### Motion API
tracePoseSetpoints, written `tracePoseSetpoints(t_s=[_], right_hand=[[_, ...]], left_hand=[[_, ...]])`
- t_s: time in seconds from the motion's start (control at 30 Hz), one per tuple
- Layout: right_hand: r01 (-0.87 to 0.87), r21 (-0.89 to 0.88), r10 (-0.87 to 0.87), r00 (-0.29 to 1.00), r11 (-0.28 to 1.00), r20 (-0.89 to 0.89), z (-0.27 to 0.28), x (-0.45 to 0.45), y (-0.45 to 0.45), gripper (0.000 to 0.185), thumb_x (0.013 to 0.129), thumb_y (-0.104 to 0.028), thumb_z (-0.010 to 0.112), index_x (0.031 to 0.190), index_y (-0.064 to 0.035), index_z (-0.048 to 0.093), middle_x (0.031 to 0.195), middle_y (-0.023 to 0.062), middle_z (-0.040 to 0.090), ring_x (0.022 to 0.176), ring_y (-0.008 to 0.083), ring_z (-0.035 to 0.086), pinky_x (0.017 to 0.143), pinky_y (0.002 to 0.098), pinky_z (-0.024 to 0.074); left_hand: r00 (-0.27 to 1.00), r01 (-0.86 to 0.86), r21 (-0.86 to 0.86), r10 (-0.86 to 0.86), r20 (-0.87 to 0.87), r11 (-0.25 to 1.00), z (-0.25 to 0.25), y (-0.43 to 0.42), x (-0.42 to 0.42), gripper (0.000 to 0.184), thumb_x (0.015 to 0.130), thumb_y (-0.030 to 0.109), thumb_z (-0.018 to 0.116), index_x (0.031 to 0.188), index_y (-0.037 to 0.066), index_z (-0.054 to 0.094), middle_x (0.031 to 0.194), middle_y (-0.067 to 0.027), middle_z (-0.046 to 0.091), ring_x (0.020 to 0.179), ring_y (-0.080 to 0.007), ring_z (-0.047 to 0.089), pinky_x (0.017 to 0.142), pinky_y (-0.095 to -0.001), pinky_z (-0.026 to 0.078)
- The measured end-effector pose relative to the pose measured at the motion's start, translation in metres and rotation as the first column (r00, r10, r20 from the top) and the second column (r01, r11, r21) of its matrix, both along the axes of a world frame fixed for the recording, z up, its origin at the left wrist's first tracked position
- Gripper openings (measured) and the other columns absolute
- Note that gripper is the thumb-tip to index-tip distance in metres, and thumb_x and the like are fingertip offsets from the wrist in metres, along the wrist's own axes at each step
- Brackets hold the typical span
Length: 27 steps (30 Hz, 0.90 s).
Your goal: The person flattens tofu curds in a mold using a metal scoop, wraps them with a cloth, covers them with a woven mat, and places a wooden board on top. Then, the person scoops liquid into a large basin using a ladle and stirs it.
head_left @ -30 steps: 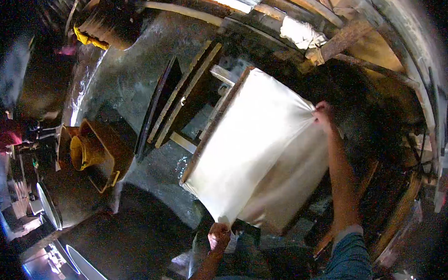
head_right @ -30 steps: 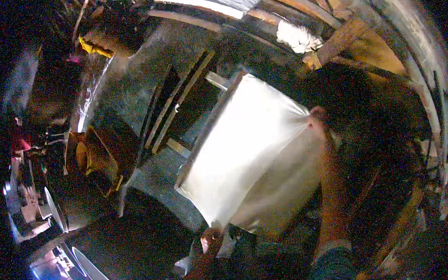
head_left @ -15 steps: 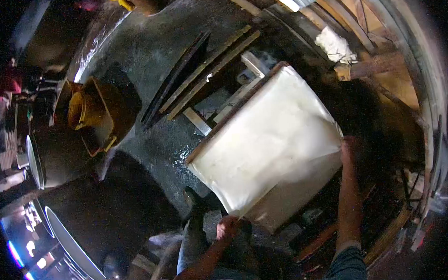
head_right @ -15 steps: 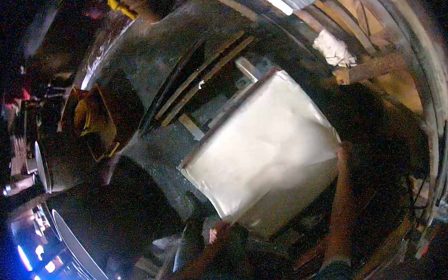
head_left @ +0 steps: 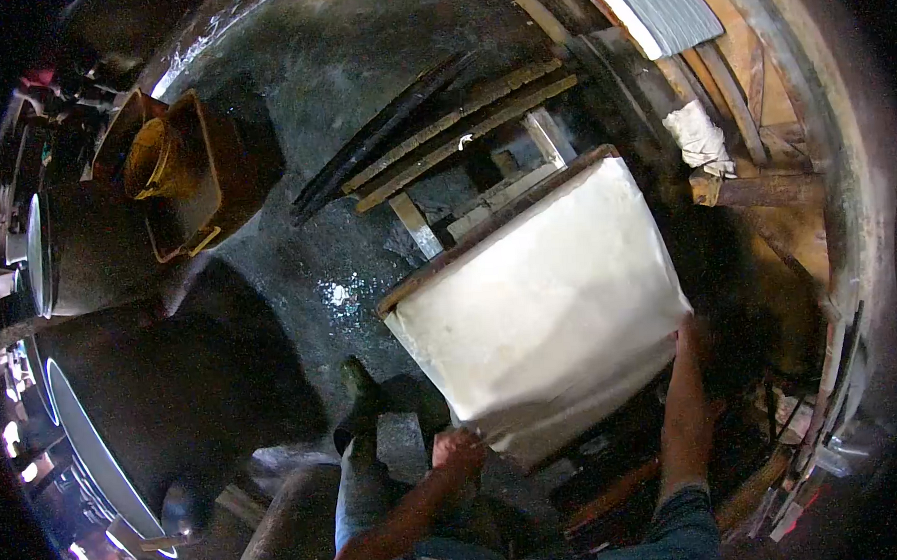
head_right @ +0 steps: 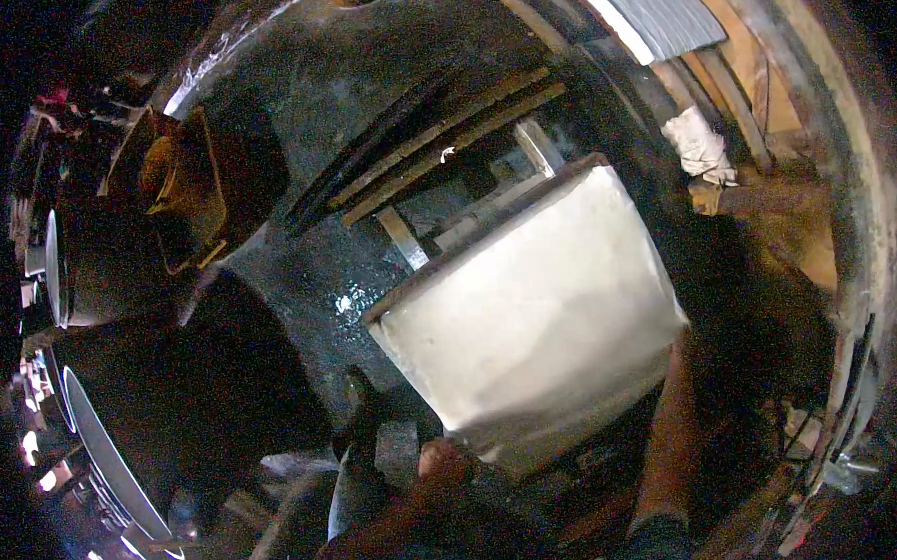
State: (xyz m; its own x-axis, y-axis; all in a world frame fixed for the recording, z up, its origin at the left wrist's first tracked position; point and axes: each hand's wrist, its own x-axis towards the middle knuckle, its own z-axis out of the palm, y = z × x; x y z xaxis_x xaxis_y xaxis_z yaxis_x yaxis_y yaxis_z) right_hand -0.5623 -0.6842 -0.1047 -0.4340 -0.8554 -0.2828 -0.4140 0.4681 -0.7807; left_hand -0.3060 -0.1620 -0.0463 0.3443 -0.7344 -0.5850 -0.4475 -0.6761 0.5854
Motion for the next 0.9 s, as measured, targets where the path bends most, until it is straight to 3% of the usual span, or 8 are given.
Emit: tracePoseSetpoints(t_s=[0.07, 0.13, 0.23, 0.27, 0.47, 0.5, 0.67, 0.9], right_hand=[[-0.055, 0.01, 0.054, 0.997, 0.998, 0.062, 0.001, 0.044, -0.015, 0.041, 0.078, -0.032, 0.063, 0.103, -0.0007, 0.055, 0.098, 0.0113, 0.058, 0.085, 0.0229, 0.056, 0.067, 0.0392, 0.0468], [-0.104, 0.017, 0.1, 0.984, 0.994, 0.149, 0.007, 0.095, -0.03, 0.042, 0.078, -0.033, 0.063, 0.104, -0.0003, 0.055, 0.099, 0.0117, 0.058, 0.086, 0.0231, 0.055, 0.068, 0.0395, 0.0467], [-0.141, -0.024, 0.142, 0.95, 0.99, 0.277, 0.019, 0.166, -0.059, 0.029, 0.08, -0.029, 0.063, 0.092, -0.0038, 0.057, 0.09, 0.0095, 0.059, 0.078, 0.0216, 0.057, 0.061, 0.0381, 0.0465], [-0.14, -0.045, 0.147, 0.933, 0.989, 0.329, 0.023, 0.188, -0.072, 0.022, 0.08, -0.026, 0.063, 0.086, -0.0057, 0.058, 0.085, 0.0082, 0.06, 0.073, 0.0208, 0.057, 0.057, 0.0373, 0.0465], [-0.216, -0.083, 0.213, 0.697, 0.973, 0.685, 0.148, 0.286, -0.129, 0.008, 0.078, -0.014, 0.061, 0.079, -0.01, 0.054, 0.068, 0.0002, 0.053, 0.055, 0.012, 0.05, 0.044, 0.0227, 0.0414], [-0.28, -0.131, 0.293, 0.679, 0.951, 0.673, 0.171, 0.288, -0.133, 0.01, 0.081, -0.017, 0.06, 0.085, -0.0104, 0.055, 0.075, 0.0023, 0.055, 0.065, 0.0128, 0.054, 0.057, 0.024, 0.0455], [-0.119, -0.31, 0.324, 0.54, 0.943, 0.777, 0.246, 0.26, -0.141, 0.015, 0.087, -0.011, 0.054, 0.073, -0.0108, 0.051, 0.059, -0.0048, 0.042, 0.046, 0.0046, 0.036, 0.038, 0.019, 0.0293], [0.096, -0.098, -0.002, 0.723, 0.991, 0.691, 0.118, 0.098, -0.113, 0.018, 0.081, -0.023, 0.062, 0.07, -0.016, 0.051, 0.055, -0.0065, 0.037, 0.044, 0.0068, 0.034, 0.035, 0.0211, 0.0255]], left_hand=[[0.951, -0.276, -0.142, 0.249, -0.181, 0.951, -0.001, -0.002, 0.038, 0.022, 0.075, 0.027, 0.063, 0.075, 0.005, 0.063, 0.073, -0.015, 0.061, 0.069, -0.0304, 0.061, 0.061, -0.0387, 0.049], [0.643, -0.676, 0.125, 0.664, -0.382, 0.726, -0.016, -0.001, 0.059, 0.022, 0.078, 0.024, 0.063, 0.079, 0.002, 0.064, 0.078, -0.0131, 0.064, 0.072, -0.0227, 0.062, 0.064, -0.0334, 0.048], [0.394, -0.841, 0.049, 0.671, -0.628, 0.539, -0.011, -0.009, 0.125, 0.02, 0.084, 0.014, 0.054, 0.084, -0.003, 0.063, 0.081, -0.0092, 0.065, 0.077, -0.0168, 0.059, 0.071, -0.0307, 0.046], [0.566, -0.777, -0.053, 0.659, -0.495, 0.627, 0.013, -0.02, 0.152, 0.02, 0.083, 0.015, 0.053, 0.083, -0.003, 0.063, 0.083, -0.0093, 0.065, 0.08, -0.0155, 0.058, 0.073, -0.0311, 0.046], [0.329, -0.942, -0.16, 0.706, -0.627, 0.296, 0.135, -0.052, 0.234, 0.008, 0.082, 0.012, 0.054, 0.082, 0.004, 0.057, 0.073, 0.0002, 0.054, 0.067, -0.0092, 0.048, 0.062, -0.0248, 0.038], [0.502, -0.864, -0.246, 0.701, -0.507, 0.44, 0.14, -0.04, 0.248, 0.009, 0.082, 0.012, 0.054, 0.082, 0.003, 0.058, 0.072, 0.0001, 0.054, 0.067, -0.0086, 0.047, 0.062, -0.0239, 0.037], [0.636, -0.765, -0.359, 0.717, -0.286, 0.535, 0.222, -0.024, 0.243, 0.014, 0.079, 0.015, 0.06, 0.075, 0.002, 0.056, 0.069, 0.0001, 0.054, 0.064, -0.0073, 0.046, 0.06, -0.0231, 0.037], [0.564, -0.816, -0.175, 0.693, -0.45, 0.55, 0.199, 0.028, 0.126, 0.006, 0.074, 0.001, 0.065, 0.078, 0.002, 0.06, 0.073, -0.0077, 0.062, 0.068, -0.0146, 0.059, 0.06, -0.0279, 0.048]])
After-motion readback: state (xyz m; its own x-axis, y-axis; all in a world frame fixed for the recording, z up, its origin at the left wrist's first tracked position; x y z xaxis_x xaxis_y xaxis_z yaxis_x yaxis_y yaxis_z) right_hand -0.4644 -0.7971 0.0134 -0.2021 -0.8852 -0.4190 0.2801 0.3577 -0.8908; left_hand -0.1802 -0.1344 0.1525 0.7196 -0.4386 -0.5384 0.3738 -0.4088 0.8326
